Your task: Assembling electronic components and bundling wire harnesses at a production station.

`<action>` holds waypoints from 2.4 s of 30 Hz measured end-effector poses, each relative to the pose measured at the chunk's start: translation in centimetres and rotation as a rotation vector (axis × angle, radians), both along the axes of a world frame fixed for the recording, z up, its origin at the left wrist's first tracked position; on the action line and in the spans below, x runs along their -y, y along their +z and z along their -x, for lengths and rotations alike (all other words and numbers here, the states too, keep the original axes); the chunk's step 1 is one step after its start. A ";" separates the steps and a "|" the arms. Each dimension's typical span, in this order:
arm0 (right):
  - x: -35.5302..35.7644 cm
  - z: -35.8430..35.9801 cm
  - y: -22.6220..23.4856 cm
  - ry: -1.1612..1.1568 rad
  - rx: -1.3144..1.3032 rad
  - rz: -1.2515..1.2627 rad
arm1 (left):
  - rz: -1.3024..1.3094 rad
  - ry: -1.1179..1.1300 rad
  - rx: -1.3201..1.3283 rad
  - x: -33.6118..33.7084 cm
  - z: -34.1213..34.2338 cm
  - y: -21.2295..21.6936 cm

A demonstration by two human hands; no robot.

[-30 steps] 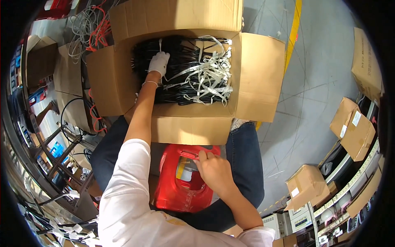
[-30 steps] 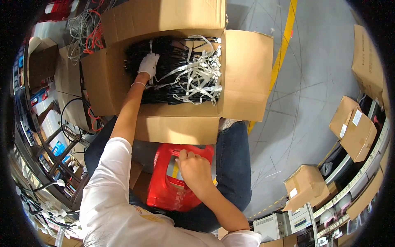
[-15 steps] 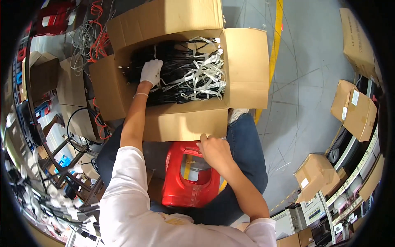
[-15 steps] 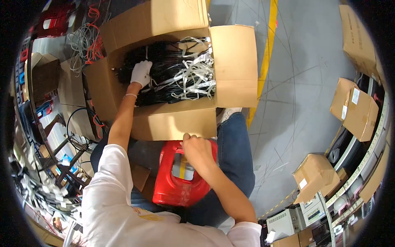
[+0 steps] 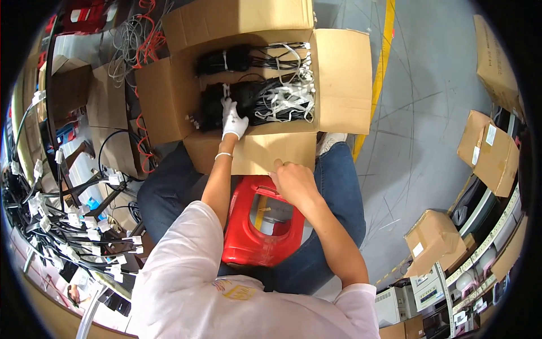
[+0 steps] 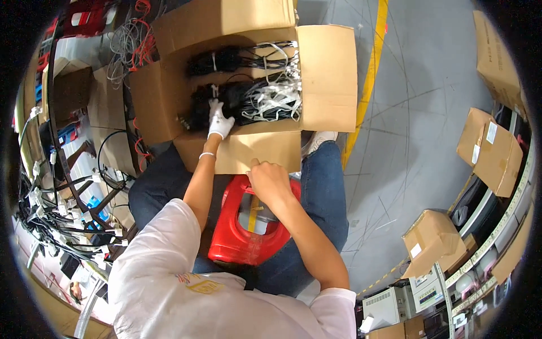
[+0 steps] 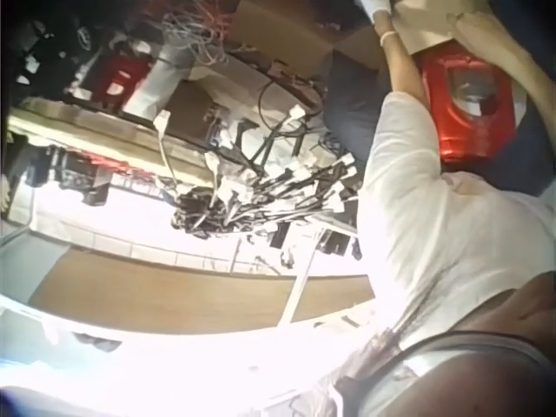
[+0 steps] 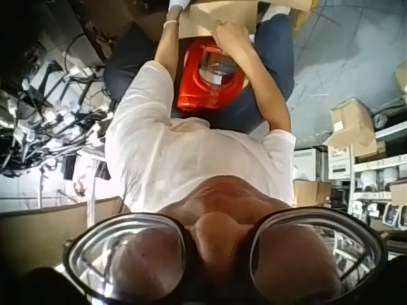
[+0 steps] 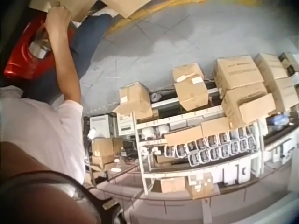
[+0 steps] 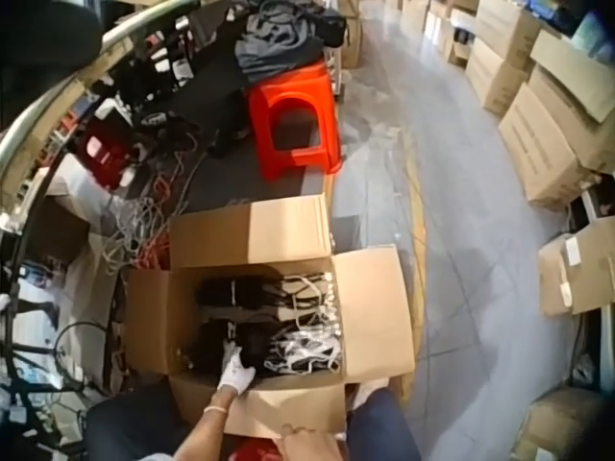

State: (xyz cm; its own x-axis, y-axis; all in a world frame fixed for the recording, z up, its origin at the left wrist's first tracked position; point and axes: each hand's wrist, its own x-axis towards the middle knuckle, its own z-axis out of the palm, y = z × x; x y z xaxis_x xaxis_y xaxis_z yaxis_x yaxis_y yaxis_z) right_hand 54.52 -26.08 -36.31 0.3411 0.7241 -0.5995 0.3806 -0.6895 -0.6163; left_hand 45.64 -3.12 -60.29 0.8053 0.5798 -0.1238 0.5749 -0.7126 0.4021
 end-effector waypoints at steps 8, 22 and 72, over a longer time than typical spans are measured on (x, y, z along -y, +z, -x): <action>-0.4 0.1 0.1 0.004 -0.020 0.023 | 1.154 1.525 0.183 -3.0 -6.7 -1.9; -1.1 1.1 -0.3 -0.026 -0.020 -0.009 | 1.518 1.351 0.077 -5.9 -5.3 -7.7; 2.3 10.6 32.4 -0.423 0.720 -1.198 | 0.114 -0.148 0.787 11.3 5.8 60.8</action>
